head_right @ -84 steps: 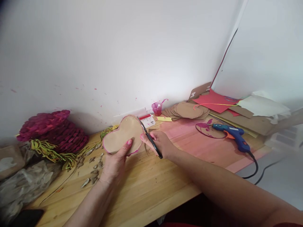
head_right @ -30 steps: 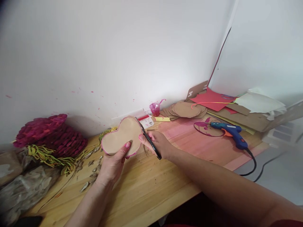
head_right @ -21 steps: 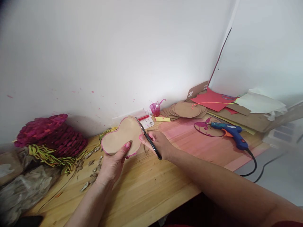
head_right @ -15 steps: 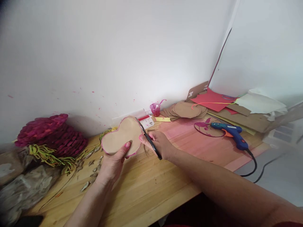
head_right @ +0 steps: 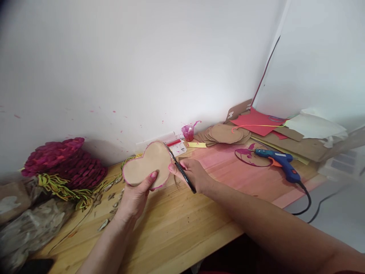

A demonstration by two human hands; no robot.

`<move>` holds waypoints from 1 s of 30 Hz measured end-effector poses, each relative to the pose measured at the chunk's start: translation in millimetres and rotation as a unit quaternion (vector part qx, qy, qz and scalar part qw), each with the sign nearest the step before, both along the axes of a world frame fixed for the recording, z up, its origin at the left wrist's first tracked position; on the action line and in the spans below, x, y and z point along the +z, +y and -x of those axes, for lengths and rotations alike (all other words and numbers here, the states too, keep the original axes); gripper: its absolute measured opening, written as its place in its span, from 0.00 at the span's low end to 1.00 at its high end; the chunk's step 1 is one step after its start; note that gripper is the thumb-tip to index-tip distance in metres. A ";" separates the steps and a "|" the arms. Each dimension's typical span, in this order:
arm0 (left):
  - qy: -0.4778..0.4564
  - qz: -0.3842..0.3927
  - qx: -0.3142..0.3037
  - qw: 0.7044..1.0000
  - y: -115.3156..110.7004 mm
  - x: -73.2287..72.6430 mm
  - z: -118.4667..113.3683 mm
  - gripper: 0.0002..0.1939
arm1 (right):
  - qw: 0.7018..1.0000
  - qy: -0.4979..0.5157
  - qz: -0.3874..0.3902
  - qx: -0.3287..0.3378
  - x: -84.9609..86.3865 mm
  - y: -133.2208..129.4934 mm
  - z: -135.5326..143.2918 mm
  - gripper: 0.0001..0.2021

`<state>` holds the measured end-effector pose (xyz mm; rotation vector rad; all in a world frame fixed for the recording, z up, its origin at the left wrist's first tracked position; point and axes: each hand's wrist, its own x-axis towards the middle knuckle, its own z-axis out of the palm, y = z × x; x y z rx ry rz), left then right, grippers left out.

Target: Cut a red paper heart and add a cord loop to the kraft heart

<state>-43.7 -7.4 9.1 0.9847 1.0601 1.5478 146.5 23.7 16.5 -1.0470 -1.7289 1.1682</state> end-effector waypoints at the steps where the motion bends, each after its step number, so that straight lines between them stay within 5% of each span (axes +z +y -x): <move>1: 0.002 0.002 0.001 1.000 0.2 -0.1 0.2 0.34 | 1.000 -0.002 0.000 -0.002 0.0 -0.1 0.1 0.32; 18: 0.007 0.008 0.022 1.000 4.1 10.2 4.9 0.39 | 0.999 -0.014 0.030 -0.015 -4.3 -0.2 -1.0 0.30; 23: 0.021 0.012 -0.016 1.000 3.8 3.3 5.8 0.38 | 0.993 0.036 0.114 0.003 -9.2 4.8 -0.3 0.29; 30: 0.032 0.000 -0.047 0.998 5.0 -1.9 10.5 0.35 | 0.994 0.043 0.096 0.022 -12.9 8.5 -4.8 0.27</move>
